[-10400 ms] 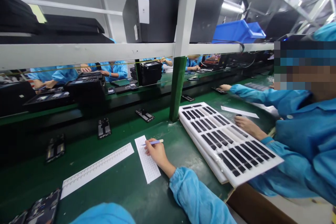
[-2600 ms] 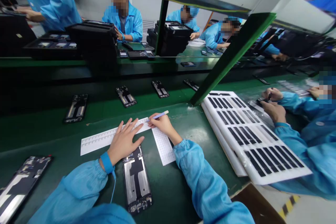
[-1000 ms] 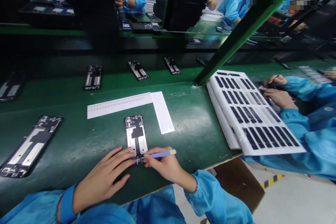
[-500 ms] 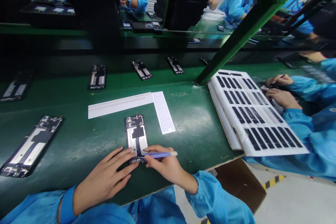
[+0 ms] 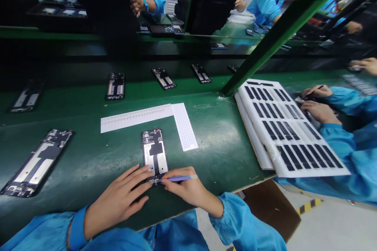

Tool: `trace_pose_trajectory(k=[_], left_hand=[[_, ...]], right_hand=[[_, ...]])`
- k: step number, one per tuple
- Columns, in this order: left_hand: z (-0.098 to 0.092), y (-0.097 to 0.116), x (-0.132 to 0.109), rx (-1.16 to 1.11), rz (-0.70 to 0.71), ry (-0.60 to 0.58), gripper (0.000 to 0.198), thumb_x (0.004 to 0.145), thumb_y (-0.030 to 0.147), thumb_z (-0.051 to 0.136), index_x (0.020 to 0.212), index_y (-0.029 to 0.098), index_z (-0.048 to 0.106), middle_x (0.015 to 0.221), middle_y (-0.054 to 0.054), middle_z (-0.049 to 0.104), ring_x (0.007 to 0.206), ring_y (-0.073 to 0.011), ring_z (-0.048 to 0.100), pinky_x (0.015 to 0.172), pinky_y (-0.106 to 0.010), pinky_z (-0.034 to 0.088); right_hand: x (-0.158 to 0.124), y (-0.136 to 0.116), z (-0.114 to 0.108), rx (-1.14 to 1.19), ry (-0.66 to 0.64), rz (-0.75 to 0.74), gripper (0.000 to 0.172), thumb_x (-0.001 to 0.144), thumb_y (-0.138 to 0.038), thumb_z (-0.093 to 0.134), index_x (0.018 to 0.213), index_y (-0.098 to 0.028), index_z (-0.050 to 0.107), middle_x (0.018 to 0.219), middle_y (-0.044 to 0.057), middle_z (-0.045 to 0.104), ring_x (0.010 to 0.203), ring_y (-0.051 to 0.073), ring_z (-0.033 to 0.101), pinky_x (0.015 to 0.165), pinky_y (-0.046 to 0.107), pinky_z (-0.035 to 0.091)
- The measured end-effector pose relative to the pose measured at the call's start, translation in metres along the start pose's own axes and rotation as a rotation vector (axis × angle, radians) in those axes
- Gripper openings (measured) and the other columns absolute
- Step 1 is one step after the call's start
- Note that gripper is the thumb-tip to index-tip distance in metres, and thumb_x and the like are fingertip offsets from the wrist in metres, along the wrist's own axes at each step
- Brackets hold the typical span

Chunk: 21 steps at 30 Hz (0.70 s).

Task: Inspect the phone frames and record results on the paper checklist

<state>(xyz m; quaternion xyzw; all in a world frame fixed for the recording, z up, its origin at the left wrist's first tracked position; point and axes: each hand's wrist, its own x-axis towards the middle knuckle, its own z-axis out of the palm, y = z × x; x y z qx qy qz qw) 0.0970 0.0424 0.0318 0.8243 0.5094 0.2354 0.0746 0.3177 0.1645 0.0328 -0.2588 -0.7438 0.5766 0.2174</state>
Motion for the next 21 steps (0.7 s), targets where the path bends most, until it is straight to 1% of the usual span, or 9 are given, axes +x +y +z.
trace_pose_trajectory(k=[4,7,9,12,15,17,18,20,21], left_hand=[[-0.001,0.002,0.001,-0.009,-0.025,-0.012,0.029,0.098,0.024,0.048,0.124,0.019,0.06,0.13,-0.005,0.06,0.129,-0.02,0.05,0.117,-0.041,0.035],[0.0,0.001,0.002,0.019,-0.022,-0.03,0.033,0.098,0.023,0.048,0.13,0.02,0.057,0.132,-0.004,0.058,0.129,-0.02,0.049,0.117,-0.041,0.035],[0.0,0.0,0.001,0.06,-0.002,-0.039,0.034,0.099,0.022,0.046,0.131,0.021,0.057,0.133,-0.004,0.057,0.13,-0.0206,0.048,0.117,-0.042,0.036],[0.0,0.002,-0.002,0.108,0.009,-0.038,0.033,0.099,0.02,0.045,0.128,0.021,0.059,0.134,-0.003,0.057,0.131,-0.0212,0.048,0.115,-0.042,0.038],[0.005,0.015,-0.001,0.134,-0.085,-0.001,0.029,0.096,0.024,0.051,0.123,0.02,0.061,0.147,-0.009,0.044,0.139,-0.0281,0.037,0.109,-0.044,0.045],[0.014,0.028,0.008,0.186,-0.197,0.082,0.036,0.092,0.031,0.057,0.126,0.019,0.059,0.155,-0.012,0.031,0.143,-0.0358,0.028,0.104,-0.05,0.048],[0.021,0.035,0.015,0.23,-0.247,0.13,0.043,0.09,0.035,0.059,0.13,0.021,0.057,0.157,-0.013,0.028,0.143,-0.0391,0.025,0.101,-0.054,0.048],[0.037,0.046,0.033,0.332,-0.328,0.192,0.052,0.087,0.042,0.061,0.136,0.026,0.054,0.157,-0.012,0.028,0.142,-0.0433,0.026,0.096,-0.063,0.047],[0.044,0.049,0.043,0.375,-0.367,0.209,0.053,0.086,0.044,0.062,0.136,0.028,0.054,0.156,-0.011,0.031,0.14,-0.0442,0.029,0.093,-0.065,0.047]], right_hand=[[0.0,-0.002,0.0,-0.019,-0.015,-0.03,0.009,0.091,-0.026,0.072,0.089,-0.019,0.078,0.071,0.003,0.074,0.061,0.017,0.07,0.06,0.024,0.055],[-0.001,0.001,0.002,0.008,-0.001,-0.017,0.009,0.091,-0.026,0.072,0.09,-0.019,0.077,0.072,0.003,0.074,0.061,0.018,0.07,0.061,0.025,0.056],[-0.003,0.004,0.002,0.081,0.074,0.011,0.009,0.092,-0.028,0.071,0.091,-0.02,0.076,0.071,0.003,0.074,0.06,0.018,0.071,0.059,0.025,0.058],[-0.002,0.007,-0.005,0.183,0.26,0.031,0.012,0.093,-0.032,0.07,0.092,-0.02,0.073,0.07,0.003,0.074,0.058,0.018,0.07,0.056,0.025,0.059],[0.011,0.006,-0.025,0.182,0.381,0.007,0.021,0.094,-0.04,0.069,0.101,-0.02,0.07,0.079,0.005,0.074,0.062,0.02,0.07,0.058,0.028,0.061],[0.031,0.004,-0.044,0.138,0.438,-0.031,0.029,0.097,-0.046,0.063,0.108,-0.02,0.066,0.085,0.007,0.074,0.067,0.021,0.071,0.061,0.031,0.061],[0.044,0.005,-0.055,0.103,0.469,-0.053,0.032,0.098,-0.049,0.059,0.111,-0.02,0.064,0.087,0.007,0.073,0.07,0.021,0.071,0.063,0.033,0.061],[0.075,0.008,-0.078,0.011,0.53,-0.099,0.034,0.1,-0.052,0.053,0.111,-0.021,0.06,0.09,0.008,0.073,0.078,0.023,0.071,0.068,0.034,0.06],[0.091,0.012,-0.089,-0.043,0.562,-0.124,0.034,0.1,-0.053,0.05,0.109,-0.021,0.059,0.092,0.009,0.073,0.083,0.024,0.071,0.07,0.035,0.059]])
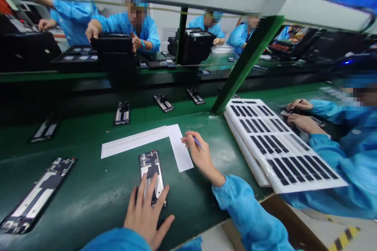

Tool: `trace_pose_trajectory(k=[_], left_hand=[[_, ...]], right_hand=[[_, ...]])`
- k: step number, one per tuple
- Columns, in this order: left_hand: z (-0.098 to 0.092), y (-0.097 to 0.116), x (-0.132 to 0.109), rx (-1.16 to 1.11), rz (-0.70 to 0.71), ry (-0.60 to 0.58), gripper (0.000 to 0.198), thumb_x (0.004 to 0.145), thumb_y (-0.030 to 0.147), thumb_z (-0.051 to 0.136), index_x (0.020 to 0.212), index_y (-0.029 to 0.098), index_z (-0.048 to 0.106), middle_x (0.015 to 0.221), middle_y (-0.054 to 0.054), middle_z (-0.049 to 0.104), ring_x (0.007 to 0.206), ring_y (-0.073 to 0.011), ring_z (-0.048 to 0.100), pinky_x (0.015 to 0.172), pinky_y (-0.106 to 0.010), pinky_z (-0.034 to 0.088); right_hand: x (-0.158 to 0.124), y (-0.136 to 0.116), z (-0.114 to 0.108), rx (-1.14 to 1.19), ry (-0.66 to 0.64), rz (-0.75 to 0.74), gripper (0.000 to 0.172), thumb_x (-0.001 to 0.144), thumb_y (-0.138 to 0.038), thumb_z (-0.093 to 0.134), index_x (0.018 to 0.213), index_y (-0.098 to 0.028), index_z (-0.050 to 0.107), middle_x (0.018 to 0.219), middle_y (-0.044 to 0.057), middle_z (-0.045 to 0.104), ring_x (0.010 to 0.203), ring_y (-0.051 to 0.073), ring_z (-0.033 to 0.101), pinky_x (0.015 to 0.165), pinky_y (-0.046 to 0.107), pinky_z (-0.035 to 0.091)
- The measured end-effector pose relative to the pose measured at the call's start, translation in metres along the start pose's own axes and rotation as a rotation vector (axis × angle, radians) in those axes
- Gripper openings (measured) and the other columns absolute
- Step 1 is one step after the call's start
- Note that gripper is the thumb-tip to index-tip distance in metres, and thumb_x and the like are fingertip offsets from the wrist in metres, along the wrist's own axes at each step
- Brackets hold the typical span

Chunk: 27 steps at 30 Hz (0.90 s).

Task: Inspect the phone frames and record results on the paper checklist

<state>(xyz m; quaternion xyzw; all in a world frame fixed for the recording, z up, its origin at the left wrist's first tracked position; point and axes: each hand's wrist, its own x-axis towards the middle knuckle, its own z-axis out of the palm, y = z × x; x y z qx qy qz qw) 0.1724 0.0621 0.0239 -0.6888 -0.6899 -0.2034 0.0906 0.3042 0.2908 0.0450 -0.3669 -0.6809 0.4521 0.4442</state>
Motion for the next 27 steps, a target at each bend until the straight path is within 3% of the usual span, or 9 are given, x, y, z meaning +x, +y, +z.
trace_pose_trajectory(k=[5,8,11,13,16,20,22,24,27], left_hand=[[0.021,0.008,0.021,0.064,-0.095,0.028,0.032,0.072,0.029,0.072,0.103,0.033,0.07,0.145,-0.003,0.048,0.122,-0.039,0.049,0.084,-0.061,0.047],[0.013,-0.007,0.022,0.027,-0.047,0.039,0.019,0.066,0.022,0.07,0.082,0.03,0.07,0.133,-0.001,0.058,0.11,-0.036,0.053,0.081,-0.056,0.047],[-0.003,-0.025,0.036,0.01,-0.001,0.061,0.016,0.067,0.015,0.066,0.076,0.028,0.067,0.127,-0.003,0.058,0.11,-0.0363,0.049,0.083,-0.054,0.046],[-0.011,-0.038,0.061,0.031,0.016,0.046,0.017,0.072,0.011,0.062,0.079,0.026,0.067,0.129,-0.006,0.053,0.113,-0.0362,0.046,0.084,-0.054,0.046],[-0.01,-0.064,0.128,0.064,-0.032,-0.006,0.016,0.085,0.015,0.056,0.087,0.024,0.069,0.133,-0.009,0.047,0.117,-0.0357,0.043,0.088,-0.056,0.046],[0.021,-0.109,0.235,0.087,-0.183,-0.02,0.018,0.093,0.023,0.053,0.093,0.02,0.07,0.133,-0.015,0.044,0.118,-0.04,0.039,0.083,-0.061,0.046],[0.04,-0.13,0.274,0.061,-0.216,-0.044,0.017,0.092,0.023,0.055,0.091,0.017,0.071,0.13,-0.016,0.046,0.116,-0.039,0.041,0.082,-0.06,0.047],[0.054,-0.146,0.295,0.02,-0.222,-0.071,0.014,0.091,0.024,0.06,0.094,0.016,0.071,0.127,-0.014,0.049,0.117,-0.0365,0.044,0.085,-0.057,0.048],[0.056,-0.159,0.292,-0.036,-0.188,-0.048,0.025,0.095,0.029,0.056,0.115,0.018,0.067,0.135,-0.015,0.046,0.124,-0.0366,0.041,0.09,-0.058,0.048]], right_hand=[[0.065,0.035,0.0,-0.301,0.071,-0.101,0.036,0.1,-0.055,0.038,0.099,-0.022,0.053,0.102,0.012,0.072,0.095,0.029,0.068,0.084,0.042,0.052],[0.073,0.047,-0.002,-0.347,0.057,-0.084,0.036,0.1,-0.054,0.034,0.099,-0.023,0.052,0.103,0.012,0.071,0.095,0.03,0.068,0.083,0.041,0.051],[0.071,0.05,-0.004,-0.344,0.059,-0.094,0.037,0.101,-0.054,0.033,0.101,-0.023,0.053,0.103,0.012,0.07,0.095,0.029,0.067,0.083,0.039,0.05],[0.07,0.051,-0.003,-0.353,0.046,-0.112,0.036,0.1,-0.053,0.033,0.101,-0.022,0.053,0.104,0.013,0.069,0.095,0.029,0.067,0.083,0.039,0.05],[0.07,0.053,-0.001,-0.367,0.027,-0.11,0.033,0.101,-0.049,0.032,0.1,-0.022,0.051,0.103,0.012,0.068,0.096,0.029,0.067,0.084,0.039,0.05],[0.077,0.054,0.002,-0.462,0.015,-0.095,0.024,0.103,-0.041,0.032,0.097,-0.023,0.046,0.1,0.011,0.067,0.096,0.028,0.067,0.083,0.038,0.05],[0.089,0.051,0.007,-0.518,0.023,-0.087,0.016,0.101,-0.035,0.037,0.094,-0.023,0.044,0.1,0.01,0.066,0.098,0.028,0.066,0.083,0.037,0.05],[0.108,0.048,0.018,-0.572,0.036,-0.066,0.011,0.096,-0.03,0.049,0.093,-0.023,0.042,0.098,0.01,0.065,0.096,0.028,0.066,0.081,0.037,0.05],[0.147,0.041,0.044,-0.663,0.021,-0.003,0.033,0.083,-0.026,0.071,0.098,-0.021,0.043,0.095,0.009,0.064,0.093,0.029,0.065,0.08,0.034,0.049]])
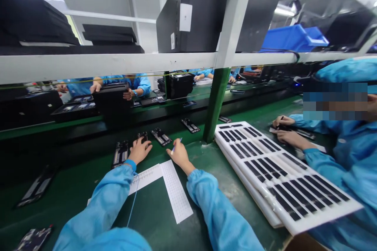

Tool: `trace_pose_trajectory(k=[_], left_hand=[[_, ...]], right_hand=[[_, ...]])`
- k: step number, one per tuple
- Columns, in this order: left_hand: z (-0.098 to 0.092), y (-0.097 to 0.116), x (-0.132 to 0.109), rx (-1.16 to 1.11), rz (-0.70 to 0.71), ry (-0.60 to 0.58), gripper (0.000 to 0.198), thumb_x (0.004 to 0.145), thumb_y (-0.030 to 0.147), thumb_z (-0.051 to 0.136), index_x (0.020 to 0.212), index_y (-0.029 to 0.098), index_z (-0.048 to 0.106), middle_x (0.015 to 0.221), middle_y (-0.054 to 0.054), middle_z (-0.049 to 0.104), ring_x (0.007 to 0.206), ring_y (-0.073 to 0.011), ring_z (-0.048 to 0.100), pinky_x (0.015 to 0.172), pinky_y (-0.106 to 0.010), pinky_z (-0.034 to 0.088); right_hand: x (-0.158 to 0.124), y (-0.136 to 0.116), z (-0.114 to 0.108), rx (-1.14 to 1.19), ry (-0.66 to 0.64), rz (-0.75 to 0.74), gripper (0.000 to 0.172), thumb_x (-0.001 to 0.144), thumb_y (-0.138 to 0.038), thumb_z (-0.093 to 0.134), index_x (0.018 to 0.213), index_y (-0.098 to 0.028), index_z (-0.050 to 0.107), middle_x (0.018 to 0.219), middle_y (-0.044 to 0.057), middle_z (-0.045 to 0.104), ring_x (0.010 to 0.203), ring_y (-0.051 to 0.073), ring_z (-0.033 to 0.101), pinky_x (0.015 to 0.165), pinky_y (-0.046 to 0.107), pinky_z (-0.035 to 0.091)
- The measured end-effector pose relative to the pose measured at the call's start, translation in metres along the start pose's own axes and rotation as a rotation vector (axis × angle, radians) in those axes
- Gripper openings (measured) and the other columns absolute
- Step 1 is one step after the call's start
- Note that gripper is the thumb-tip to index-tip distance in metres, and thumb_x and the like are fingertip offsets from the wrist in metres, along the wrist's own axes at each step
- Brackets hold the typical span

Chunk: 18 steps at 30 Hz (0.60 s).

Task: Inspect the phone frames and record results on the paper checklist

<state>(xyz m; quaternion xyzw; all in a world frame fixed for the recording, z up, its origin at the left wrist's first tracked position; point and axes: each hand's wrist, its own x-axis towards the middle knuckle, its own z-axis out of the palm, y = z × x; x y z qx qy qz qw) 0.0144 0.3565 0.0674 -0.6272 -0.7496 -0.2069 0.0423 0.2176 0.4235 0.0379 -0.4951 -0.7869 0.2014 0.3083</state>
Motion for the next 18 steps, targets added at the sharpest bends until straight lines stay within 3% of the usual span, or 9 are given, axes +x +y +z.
trace_pose_trajectory(k=[2,5,8,10,13,16,18], left_hand=[[-0.011,-0.005,-0.019,-0.027,0.058,0.047,0.032,0.099,0.03,0.047,0.127,0.02,0.061,0.142,-0.016,0.039,0.131,-0.0358,0.036,0.099,-0.058,0.044],[-0.037,-0.01,-0.064,-0.048,0.162,0.097,0.034,0.1,0.027,0.042,0.131,0.022,0.057,0.145,-0.012,0.036,0.138,-0.0308,0.029,0.112,-0.053,0.036],[-0.062,-0.015,-0.122,-0.08,0.251,0.15,0.033,0.099,0.024,0.041,0.127,0.023,0.059,0.144,-0.01,0.037,0.138,-0.0304,0.03,0.112,-0.055,0.036],[-0.072,-0.017,-0.163,-0.099,0.273,0.175,0.032,0.099,0.023,0.042,0.126,0.025,0.059,0.145,-0.01,0.037,0.138,-0.0318,0.033,0.109,-0.057,0.041],[-0.076,-0.013,-0.218,-0.132,0.194,0.112,0.038,0.099,0.024,0.044,0.135,0.029,0.052,0.15,-0.01,0.035,0.138,-0.0318,0.037,0.104,-0.053,0.048],[-0.068,-0.001,-0.255,-0.24,0.102,0.043,0.058,0.1,0.026,0.045,0.153,0.028,0.023,0.157,-0.014,0.022,0.14,-0.0308,0.037,0.102,-0.05,0.051],[-0.059,0.007,-0.267,-0.3,0.122,-0.001,0.066,0.1,0.029,0.045,0.156,0.025,0.01,0.161,-0.016,0.011,0.143,-0.0323,0.031,0.103,-0.052,0.048]], right_hand=[[0.027,-0.017,0.014,-0.044,-0.04,0.033,0.045,0.076,-0.026,0.081,0.1,-0.02,0.044,0.102,0.011,0.064,0.1,0.029,0.063,0.084,0.033,0.048],[0.062,-0.042,0.027,-0.092,-0.094,0.109,0.052,0.071,-0.024,0.087,0.103,-0.017,0.046,0.112,0.018,0.064,0.113,0.033,0.057,0.091,0.036,0.045],[0.081,-0.059,0.021,-0.117,-0.132,0.198,0.055,0.068,-0.018,0.087,0.107,-0.013,0.048,0.111,0.024,0.064,0.117,0.038,0.055,0.091,0.041,0.045],[0.079,-0.066,0.009,-0.106,-0.155,0.239,0.051,0.073,-0.024,0.084,0.108,-0.012,0.049,0.108,0.024,0.065,0.111,0.038,0.06,0.085,0.04,0.047],[0.042,-0.07,-0.009,-0.051,-0.205,0.222,0.04,0.083,-0.041,0.074,0.101,-0.015,0.051,0.097,0.015,0.068,0.092,0.031,0.067,0.073,0.033,0.048],[-0.039,-0.072,-0.02,0.003,-0.242,0.093,0.041,0.079,-0.045,0.076,0.097,-0.022,0.049,0.088,0.003,0.066,0.079,0.023,0.065,0.065,0.028,0.046],[-0.104,-0.078,-0.022,-0.019,-0.203,-0.105,0.046,0.07,-0.039,0.082,0.096,-0.022,0.048,0.085,0.003,0.064,0.073,0.024,0.062,0.063,0.029,0.045]])
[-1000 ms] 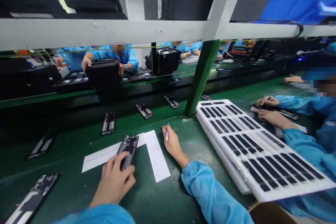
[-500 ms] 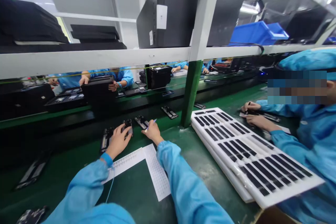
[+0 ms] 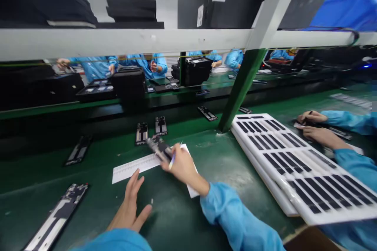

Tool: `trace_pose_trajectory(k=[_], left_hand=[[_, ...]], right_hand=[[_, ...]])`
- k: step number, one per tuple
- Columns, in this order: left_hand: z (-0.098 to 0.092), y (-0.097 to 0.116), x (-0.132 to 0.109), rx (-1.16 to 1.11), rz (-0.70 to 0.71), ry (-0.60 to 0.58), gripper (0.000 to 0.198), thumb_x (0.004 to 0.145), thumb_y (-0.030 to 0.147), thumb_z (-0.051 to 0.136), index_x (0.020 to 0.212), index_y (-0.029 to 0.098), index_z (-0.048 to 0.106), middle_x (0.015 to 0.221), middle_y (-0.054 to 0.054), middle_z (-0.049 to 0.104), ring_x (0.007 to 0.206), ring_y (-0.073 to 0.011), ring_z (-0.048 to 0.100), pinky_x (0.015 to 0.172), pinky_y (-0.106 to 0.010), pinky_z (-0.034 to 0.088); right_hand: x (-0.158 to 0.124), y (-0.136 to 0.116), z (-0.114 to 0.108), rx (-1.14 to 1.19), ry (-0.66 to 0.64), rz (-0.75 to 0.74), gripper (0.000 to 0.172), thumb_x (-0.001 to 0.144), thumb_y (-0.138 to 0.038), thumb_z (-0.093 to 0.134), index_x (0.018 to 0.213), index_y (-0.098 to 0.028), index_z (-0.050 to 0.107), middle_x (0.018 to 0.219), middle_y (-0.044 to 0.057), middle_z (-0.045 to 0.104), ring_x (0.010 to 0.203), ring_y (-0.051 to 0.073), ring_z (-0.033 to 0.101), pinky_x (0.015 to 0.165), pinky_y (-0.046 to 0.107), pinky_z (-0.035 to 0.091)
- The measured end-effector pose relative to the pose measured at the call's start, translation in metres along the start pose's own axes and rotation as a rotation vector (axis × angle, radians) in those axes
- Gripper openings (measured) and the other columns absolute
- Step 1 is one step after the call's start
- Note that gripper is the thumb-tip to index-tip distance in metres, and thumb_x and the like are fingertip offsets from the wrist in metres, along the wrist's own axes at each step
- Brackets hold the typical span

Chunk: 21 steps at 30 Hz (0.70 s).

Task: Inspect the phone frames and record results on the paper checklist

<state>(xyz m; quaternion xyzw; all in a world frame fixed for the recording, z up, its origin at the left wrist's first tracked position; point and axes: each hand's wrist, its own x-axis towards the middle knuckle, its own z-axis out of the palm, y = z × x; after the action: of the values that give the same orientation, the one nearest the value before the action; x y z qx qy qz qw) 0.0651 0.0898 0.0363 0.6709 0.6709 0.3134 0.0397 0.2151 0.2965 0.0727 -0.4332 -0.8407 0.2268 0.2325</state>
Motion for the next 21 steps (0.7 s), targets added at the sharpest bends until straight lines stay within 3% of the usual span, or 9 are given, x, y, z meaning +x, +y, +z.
trace_pose_trajectory(k=[2,4,7,9,12,14,15,18,21], left_hand=[[0.01,0.003,-0.003,-0.006,0.045,-0.066,0.067,0.101,0.031,0.046,0.157,0.024,0.011,0.162,-0.016,0.006,0.145,-0.0344,0.025,0.105,-0.054,0.046],[0.018,0.003,-0.003,0.038,0.09,-0.116,0.064,0.1,0.033,0.048,0.156,0.025,0.017,0.162,-0.014,0.011,0.146,-0.0362,0.021,0.104,-0.054,0.046],[0.024,-0.004,0.0,0.115,0.19,-0.123,0.057,0.098,0.034,0.052,0.151,0.027,0.035,0.159,-0.011,0.023,0.145,-0.0382,0.02,0.101,-0.052,0.05],[0.024,-0.011,0.0,0.154,0.265,-0.102,0.051,0.096,0.036,0.055,0.145,0.026,0.046,0.158,-0.009,0.028,0.143,-0.0396,0.025,0.098,-0.051,0.053],[0.024,-0.015,0.0,0.197,0.308,-0.069,0.05,0.096,0.042,0.054,0.142,0.024,0.05,0.157,-0.01,0.03,0.141,-0.042,0.03,0.092,-0.052,0.057],[0.025,-0.007,0.002,0.201,0.293,-0.049,0.052,0.096,0.044,0.052,0.143,0.023,0.048,0.156,-0.011,0.03,0.141,-0.0425,0.03,0.095,-0.056,0.053],[0.026,-0.001,0.005,0.191,0.291,-0.044,0.05,0.097,0.043,0.051,0.142,0.023,0.048,0.156,-0.011,0.031,0.142,-0.0416,0.029,0.1,-0.059,0.049],[0.036,0.029,0.02,0.144,0.355,-0.095,0.04,0.098,0.035,0.051,0.137,0.023,0.053,0.152,-0.009,0.038,0.144,-0.035,0.028,0.113,-0.06,0.034],[0.053,0.057,0.04,0.116,0.428,-0.155,0.037,0.098,0.03,0.05,0.133,0.019,0.056,0.148,-0.009,0.045,0.143,-0.03,0.03,0.116,-0.057,0.03]], right_hand=[[-0.053,-0.015,0.013,-0.11,-0.026,-0.083,0.047,0.066,-0.035,0.085,0.093,-0.022,0.049,0.085,0.006,0.063,0.075,0.027,0.061,0.062,0.032,0.047],[-0.088,-0.027,0.026,-0.208,-0.048,-0.104,0.046,0.066,-0.032,0.086,0.092,-0.021,0.05,0.085,0.009,0.064,0.083,0.032,0.06,0.064,0.036,0.051],[-0.111,-0.032,0.032,-0.232,-0.069,-0.142,0.035,0.079,-0.034,0.08,0.094,-0.02,0.052,0.091,0.013,0.067,0.088,0.034,0.06,0.067,0.04,0.055],[-0.116,-0.025,0.021,-0.141,-0.044,-0.217,0.025,0.092,-0.04,0.067,0.097,-0.019,0.054,0.103,0.016,0.067,0.095,0.034,0.061,0.075,0.043,0.056],[-0.119,0.002,-0.015,0.166,0.063,-0.208,0.034,0.105,-0.047,0.04,0.114,-0.018,0.056,0.112,0.015,0.066,0.1,0.029,0.063,0.087,0.043,0.054],[-0.117,0.029,-0.04,0.391,0.072,-0.064,0.046,0.107,-0.052,0.03,0.12,-0.019,0.06,0.095,0.009,0.069,0.088,0.024,0.066,0.081,0.038,0.055],[-0.116,0.043,-0.05,0.491,0.054,0.011,0.053,0.106,-0.056,0.029,0.112,-0.019,0.065,0.086,0.008,0.069,0.081,0.023,0.067,0.074,0.035,0.057],[-0.111,0.081,-0.06,0.785,-0.005,0.151,0.06,0.099,-0.067,0.041,0.096,-0.015,0.071,0.078,0.008,0.07,0.07,0.022,0.068,0.06,0.032,0.058],[-0.11,0.1,-0.054,0.903,-0.083,0.219,0.053,0.087,-0.064,0.065,0.104,-0.014,0.071,0.093,0.012,0.074,0.079,0.024,0.072,0.068,0.037,0.063]])
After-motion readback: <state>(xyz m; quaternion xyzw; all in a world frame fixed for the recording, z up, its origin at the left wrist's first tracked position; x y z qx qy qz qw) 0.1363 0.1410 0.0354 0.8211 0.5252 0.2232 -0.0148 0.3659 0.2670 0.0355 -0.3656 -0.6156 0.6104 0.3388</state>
